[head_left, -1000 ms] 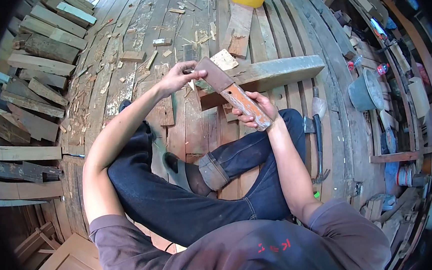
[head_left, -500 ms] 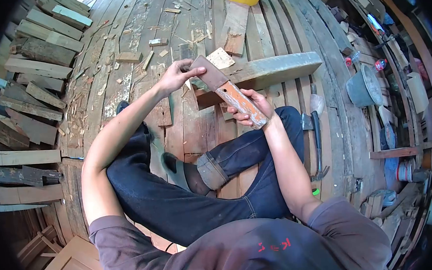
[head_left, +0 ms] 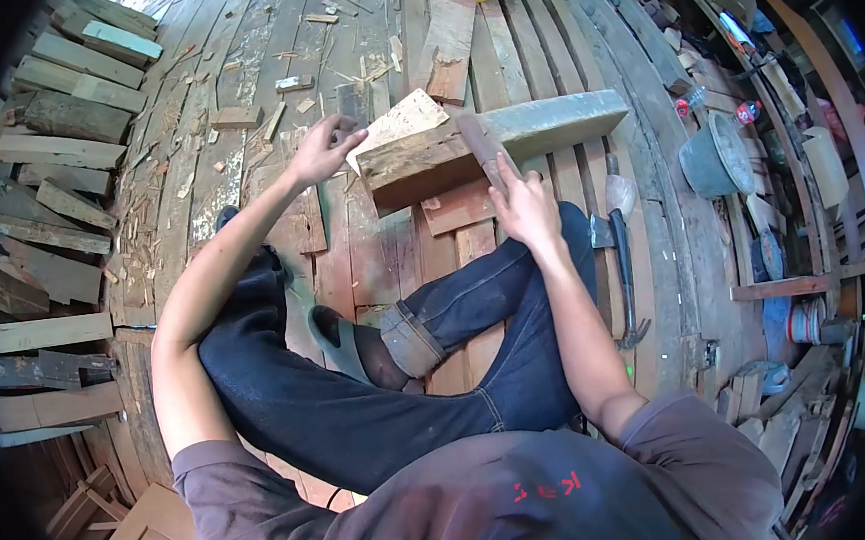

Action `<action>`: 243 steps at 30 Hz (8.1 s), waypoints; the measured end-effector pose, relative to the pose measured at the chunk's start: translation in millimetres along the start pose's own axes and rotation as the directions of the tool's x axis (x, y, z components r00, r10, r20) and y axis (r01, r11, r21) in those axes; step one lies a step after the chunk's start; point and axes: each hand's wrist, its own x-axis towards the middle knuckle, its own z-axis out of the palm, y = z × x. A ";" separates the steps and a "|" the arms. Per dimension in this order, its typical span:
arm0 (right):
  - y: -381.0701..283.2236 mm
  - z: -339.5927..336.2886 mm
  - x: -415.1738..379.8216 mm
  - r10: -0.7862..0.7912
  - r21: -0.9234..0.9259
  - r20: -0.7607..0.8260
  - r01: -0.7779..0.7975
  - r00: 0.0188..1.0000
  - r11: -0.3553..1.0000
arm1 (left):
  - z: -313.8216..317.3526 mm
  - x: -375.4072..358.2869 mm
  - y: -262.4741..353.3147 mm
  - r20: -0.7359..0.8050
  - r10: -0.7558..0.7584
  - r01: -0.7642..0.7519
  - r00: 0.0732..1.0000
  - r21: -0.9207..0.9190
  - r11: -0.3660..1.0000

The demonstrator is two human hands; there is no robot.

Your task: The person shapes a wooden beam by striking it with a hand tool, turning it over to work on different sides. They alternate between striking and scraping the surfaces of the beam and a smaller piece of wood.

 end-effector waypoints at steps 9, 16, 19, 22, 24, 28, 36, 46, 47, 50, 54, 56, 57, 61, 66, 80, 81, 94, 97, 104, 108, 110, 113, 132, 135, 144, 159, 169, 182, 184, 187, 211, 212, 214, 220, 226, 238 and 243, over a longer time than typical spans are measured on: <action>-10.4 15.0 12.3 -0.241 -0.067 0.206 0.259 0.948 0.964 | -13.8 -5.7 -53.6 0.099 -0.248 0.249 0.964 -0.005 0.968; 6.4 9.7 30.5 0.148 -0.155 -0.025 -0.150 0.989 0.977 | -12.1 -2.4 -69.1 0.140 -0.313 0.322 0.939 -0.044 0.946; -46.5 13.7 -8.2 -0.224 0.037 0.075 0.222 0.972 0.974 | -7.1 10.4 -70.1 0.214 -0.336 0.358 0.917 -0.076 0.930; -14.0 9.2 6.7 -0.199 0.014 0.071 0.199 0.977 0.980 | -7.8 6.8 -42.6 0.314 -0.330 0.385 0.890 -0.133 0.913; 34.2 -5.6 30.8 -0.003 -0.061 0.028 0.004 1.000 0.998 | -5.6 10.4 -44.6 0.366 -0.353 0.416 0.861 -0.109 0.903; 95.3 9.3 54.9 0.182 -0.057 -0.139 -0.191 0.974 0.980 | -13.6 -7.0 -6.3 0.492 -0.280 0.347 0.824 -0.048 0.937; 39.4 12.4 15.8 -0.239 -0.013 -0.015 0.239 0.971 0.971 | 3.7 -4.7 14.1 0.458 -0.037 -0.012 0.888 0.103 0.995; 3.2 27.2 4.6 -0.022 0.052 -0.070 0.026 0.997 0.998 | 2.4 -5.4 7.9 0.389 0.018 -0.107 0.921 0.208 0.972; -10.3 27.1 -7.9 -0.108 0.096 -0.006 0.108 0.994 0.990 | 3.4 -8.2 6.2 0.385 0.014 -0.095 0.923 0.192 0.977; 24.4 8.0 7.1 -0.146 0.005 0.057 0.146 0.988 0.989 | 2.7 -6.0 10.8 0.394 0.040 -0.137 0.918 0.222 0.965; 144.1 20.2 61.3 0.161 0.059 -0.167 -0.153 0.973 0.986 | -0.1 -14.3 22.7 0.357 0.020 -0.095 0.934 0.194 0.976; 123.6 2.1 61.9 0.206 -0.028 -0.156 -0.213 0.966 0.977 | 0.2 -9.7 22.2 0.371 0.067 -0.158 0.926 0.223 0.962; 98.7 9.9 55.3 0.248 -0.059 -0.161 -0.260 0.955 0.964 | 0.6 -7.9 20.5 0.384 0.085 -0.189 0.919 0.242 0.952; -11.0 34.0 6.9 -0.099 0.062 -0.036 0.101 0.994 0.993 | 1.7 -6.2 8.1 0.370 0.073 -0.163 0.926 0.218 0.962; 21.8 26.0 20.3 -0.156 -0.014 -0.043 0.155 0.987 0.988 | 0.6 -9.8 13.6 0.372 0.062 -0.168 0.926 0.257 0.952; -57.2 27.4 -13.6 -0.217 0.107 0.075 0.208 0.973 0.972 | 2.7 -9.2 11.4 0.364 0.069 -0.164 0.929 0.237 0.957; -42.7 26.0 -2.0 -0.239 0.098 0.093 0.230 0.966 0.968 | 3.5 -10.2 10.9 0.361 0.075 -0.168 0.929 0.232 0.958; 60.9 30.4 49.7 -0.121 0.026 -0.063 0.123 0.991 0.992 | 17.5 1.2 15.4 0.378 0.072 -0.230 0.923 0.390 0.892; 45.5 -3.3 28.4 -0.255 0.061 0.052 0.252 0.966 0.966 | 22.5 5.6 21.9 0.388 0.046 -0.211 0.920 0.395 0.894; 212.9 -0.3 118.0 0.065 0.045 -0.152 -0.059 0.986 0.997 | 24.9 5.5 13.7 0.353 0.028 -0.164 0.935 0.361 0.918; 120.8 13.0 79.3 0.019 -0.032 -0.182 -0.025 0.983 0.999 | 27.0 6.2 13.3 0.370 0.012 -0.149 0.929 0.343 0.927; 82.8 32.1 51.4 -0.161 0.044 -0.152 0.170 0.975 0.985 | 25.6 9.1 15.0 0.361 0.009 -0.138 0.933 0.335 0.932; 92.6 19.5 48.4 -0.252 0.082 -0.005 0.252 0.968 0.964 | 22.8 10.1 25.2 0.393 -0.044 -0.099 0.918 0.336 0.937; 187.5 -2.0 109.0 0.058 0.088 -0.104 -0.049 0.993 0.995 | 21.8 5.4 17.5 0.364 -0.056 -0.063 0.930 0.307 0.950; 208.4 -2.0 126.2 0.182 0.007 -0.143 -0.183 0.973 0.983 | 26.2 4.7 4.4 0.330 -0.012 -0.097 0.944 0.314 0.944; 97.9 6.6 55.4 -0.158 0.111 -0.007 0.158 0.987 0.981 | 24.7 9.9 9.4 0.348 0.004 -0.135 0.938 0.352 0.926; 18.6 22.7 27.6 -0.260 0.082 0.035 0.256 0.965 0.963 | -11.7 -0.1 -29.6 0.578 -0.139 -0.007 0.804 0.242 0.970; -28.6 47.4 5.5 -0.170 0.053 -0.090 0.175 0.981 0.983 | -13.4 -21.5 -26.2 0.579 -0.112 -0.031 0.808 0.232 0.972; 27.5 29.1 17.3 0.163 0.051 -0.133 -0.157 0.978 0.986 | -12.5 -17.0 -17.2 0.507 -0.034 0.031 0.861 0.016 0.999; -25.4 44.0 -4.3 -0.012 0.082 -0.112 0.021 0.994 0.996 | -16.1 -17.1 -9.8 0.554 -0.079 0.081 0.828 0.021 0.996; -55.6 55.7 -20.2 -0.293 0.054 -0.098 0.299 0.951 0.953 | -18.8 -10.9 -13.4 0.596 -0.079 0.127 0.799 -0.039 0.991; 57.7 30.9 25.2 0.230 0.009 -0.153 -0.232 0.961 0.973 | -28.8 -13.6 -6.2 0.569 -0.151 0.265 0.808 -0.123 0.956; 46.6 39.0 20.5 0.228 0.006 -0.151 -0.229 0.962 0.973 | -23.7 -6.5 -20.3 0.589 -0.138 0.263 0.796 -0.132 0.956; 1.4 47.5 -4.1 0.154 0.070 -0.100 -0.147 0.983 0.987 | -18.1 -0.4 -27.8 0.608 -0.126 0.224 0.784 -0.088 0.971; -47.8 39.3 -26.5 -0.234 0.062 0.045 0.231 0.971 0.971 | -18.2 -0.5 -25.3 0.588 -0.195 0.262 0.785 -0.030 0.965; 113.6 15.4 53.9 0.188 -0.003 -0.181 -0.192 0.965 0.981 | -7.1 -9.6 2.9 0.383 -0.040 -0.026 0.923 0.164 0.986; 119.1 6.2 71.4 0.013 0.031 -0.075 -0.011 0.997 0.999 | 12.5 14.0 36.8 0.419 -0.056 -0.120 0.906 0.381 0.917; 173.4 -4.6 109.2 0.215 -0.055 -0.116 -0.222 0.970 0.973 | 13.0 12.0 38.3 0.403 -0.068 -0.087 0.912 0.355 0.931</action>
